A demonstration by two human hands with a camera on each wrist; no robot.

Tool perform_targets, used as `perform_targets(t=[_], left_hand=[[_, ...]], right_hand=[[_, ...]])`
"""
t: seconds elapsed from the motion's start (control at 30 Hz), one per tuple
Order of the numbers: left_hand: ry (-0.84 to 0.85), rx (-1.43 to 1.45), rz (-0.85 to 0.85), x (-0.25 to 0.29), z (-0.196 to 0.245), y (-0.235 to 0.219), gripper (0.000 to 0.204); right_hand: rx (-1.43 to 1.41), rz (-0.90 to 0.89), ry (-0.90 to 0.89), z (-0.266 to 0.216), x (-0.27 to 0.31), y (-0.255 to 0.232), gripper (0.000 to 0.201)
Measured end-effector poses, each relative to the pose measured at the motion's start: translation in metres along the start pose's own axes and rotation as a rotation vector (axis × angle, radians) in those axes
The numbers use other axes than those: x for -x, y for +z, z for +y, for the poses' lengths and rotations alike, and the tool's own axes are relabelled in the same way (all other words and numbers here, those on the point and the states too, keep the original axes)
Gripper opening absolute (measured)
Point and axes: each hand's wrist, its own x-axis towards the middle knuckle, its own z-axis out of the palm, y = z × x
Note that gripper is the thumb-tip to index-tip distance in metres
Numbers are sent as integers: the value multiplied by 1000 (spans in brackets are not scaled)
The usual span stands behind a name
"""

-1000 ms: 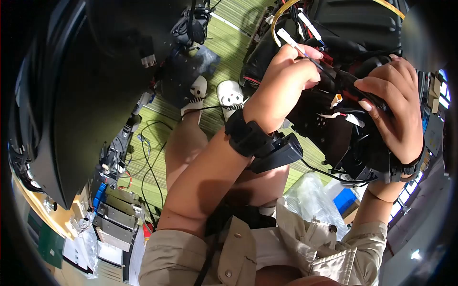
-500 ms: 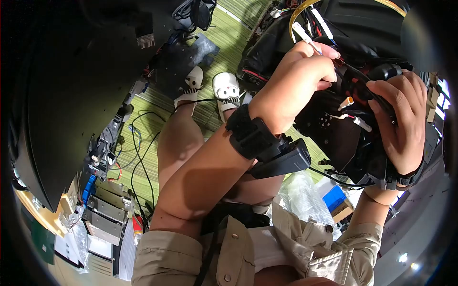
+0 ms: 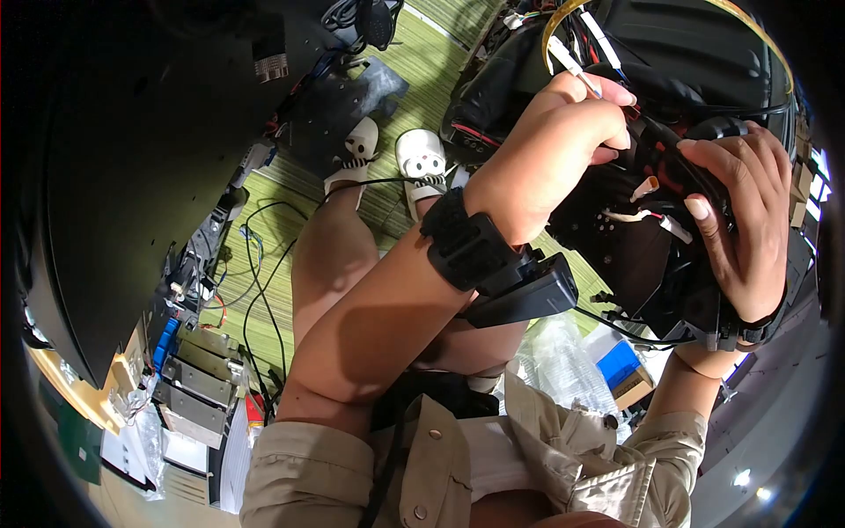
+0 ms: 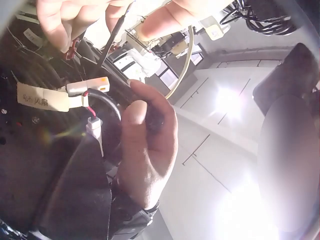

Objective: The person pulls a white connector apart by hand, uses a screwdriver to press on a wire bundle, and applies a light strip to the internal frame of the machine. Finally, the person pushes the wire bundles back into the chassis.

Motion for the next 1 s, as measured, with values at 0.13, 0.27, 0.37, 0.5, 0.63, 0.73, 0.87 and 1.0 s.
perform_targets(t=[0.13,0.27,0.37,0.5,0.63,0.73,0.87,1.0], left_hand=[[16,-20,-14,0,0,-1,31],[28,19,14,-1,-2,0,29],[40,52,26,-2,-4,0,27],[39,44,25,-1,-3,1,27],[41,37,25,-1,-4,0,29],[53,36,21,0,-4,1,30],[46,34,18,1,-4,0,29],[56,40,-15,-1,-7,-6,23]], right_hand=[[8,-41,25,0,0,-1,26],[26,-21,20,1,0,1,26],[-18,-184,73,3,1,-5,26],[-58,-204,65,4,1,-4,26],[-36,-175,48,5,1,-3,27],[-44,-163,65,8,4,-3,27],[-44,-118,96,6,6,-1,26],[-98,-100,80,7,5,-2,27]])
